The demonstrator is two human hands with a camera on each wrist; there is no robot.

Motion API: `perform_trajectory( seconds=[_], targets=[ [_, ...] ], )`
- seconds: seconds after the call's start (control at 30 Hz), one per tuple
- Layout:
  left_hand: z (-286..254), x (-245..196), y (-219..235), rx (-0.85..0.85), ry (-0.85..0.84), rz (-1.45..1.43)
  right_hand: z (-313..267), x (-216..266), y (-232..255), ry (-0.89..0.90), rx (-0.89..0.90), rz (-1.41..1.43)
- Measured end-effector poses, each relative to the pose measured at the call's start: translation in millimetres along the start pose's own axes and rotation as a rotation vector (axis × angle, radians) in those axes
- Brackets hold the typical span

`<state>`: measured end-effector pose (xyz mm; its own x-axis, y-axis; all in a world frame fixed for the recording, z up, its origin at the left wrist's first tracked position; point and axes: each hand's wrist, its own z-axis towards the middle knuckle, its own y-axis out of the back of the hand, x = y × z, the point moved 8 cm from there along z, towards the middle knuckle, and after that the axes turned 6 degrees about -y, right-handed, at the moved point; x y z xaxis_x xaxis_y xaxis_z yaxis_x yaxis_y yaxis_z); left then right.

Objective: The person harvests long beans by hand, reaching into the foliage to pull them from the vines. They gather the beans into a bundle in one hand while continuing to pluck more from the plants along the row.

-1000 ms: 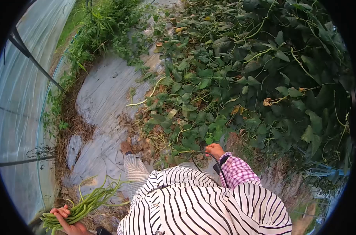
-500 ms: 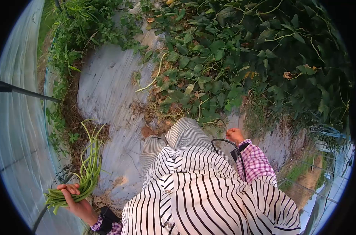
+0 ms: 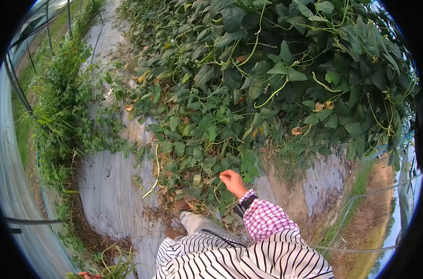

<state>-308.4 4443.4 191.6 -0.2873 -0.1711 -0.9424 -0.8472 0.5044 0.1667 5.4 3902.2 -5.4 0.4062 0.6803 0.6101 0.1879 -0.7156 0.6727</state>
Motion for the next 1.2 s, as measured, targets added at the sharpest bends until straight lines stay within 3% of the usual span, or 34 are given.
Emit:
perform_trajectory(
  seconds=[0.07,0.1,0.13,0.27,0.33,0.4,0.47,0.5,0.57,0.7,0.77,0.8,0.9,0.97,1.0,1.07,1.13,1.2],
  targets=[
    [10,-25,-28,0.032,-0.083,0.058,17,84,60,0.255,-0.201,0.079],
    [12,-39,-42,0.043,-0.147,0.128,15,128,91,0.297,-0.266,0.171],
    [10,-55,-63,0.022,-0.196,0.062,11,179,124,0.47,-0.343,0.156],
    [11,-85,-107,0.073,-0.197,0.085,-11,307,211,0.899,-0.531,0.153],
    [17,-96,-127,0.102,-0.232,0.007,23,331,248,0.91,-0.603,0.28],
    [21,-106,-141,0.158,-0.257,-0.055,83,334,275,0.665,-0.519,0.43],
    [28,-106,-146,0.162,-0.218,-0.099,125,337,293,0.54,-0.605,0.413],
    [31,-102,-147,0.169,-0.178,-0.139,137,340,293,0.5,-0.586,0.438],
    [44,-97,-154,0.245,-0.15,-0.21,160,342,286,0.413,-0.375,0.452],
    [70,-104,-174,0.313,-0.173,-0.204,157,335,279,0.427,-0.432,0.402],
    [92,-109,-191,0.469,-0.234,-0.28,147,329,276,0.481,-0.49,0.387],
    [109,-111,-203,0.462,-0.365,-0.285,141,325,275,0.485,-0.522,0.379],
    [143,-123,-240,0.567,-0.35,-0.325,121,315,265,0.479,-0.593,0.388],
    [160,-134,-265,0.616,-0.33,-0.364,115,308,262,0.425,-0.616,0.496],
    [166,-142,-278,0.675,-0.326,-0.377,117,298,254,0.318,-0.548,0.733],
    [177,-148,-300,0.777,-0.28,-0.403,118,281,222,0.119,-0.388,1.156],
    [189,-150,-319,0.897,-0.211,-0.387,90,314,177,0.157,-0.351,0.99],
    [187,-161,-348,1.043,-0.205,-0.358,43,382,104,0.227,-0.101,0.788]
  ],
)
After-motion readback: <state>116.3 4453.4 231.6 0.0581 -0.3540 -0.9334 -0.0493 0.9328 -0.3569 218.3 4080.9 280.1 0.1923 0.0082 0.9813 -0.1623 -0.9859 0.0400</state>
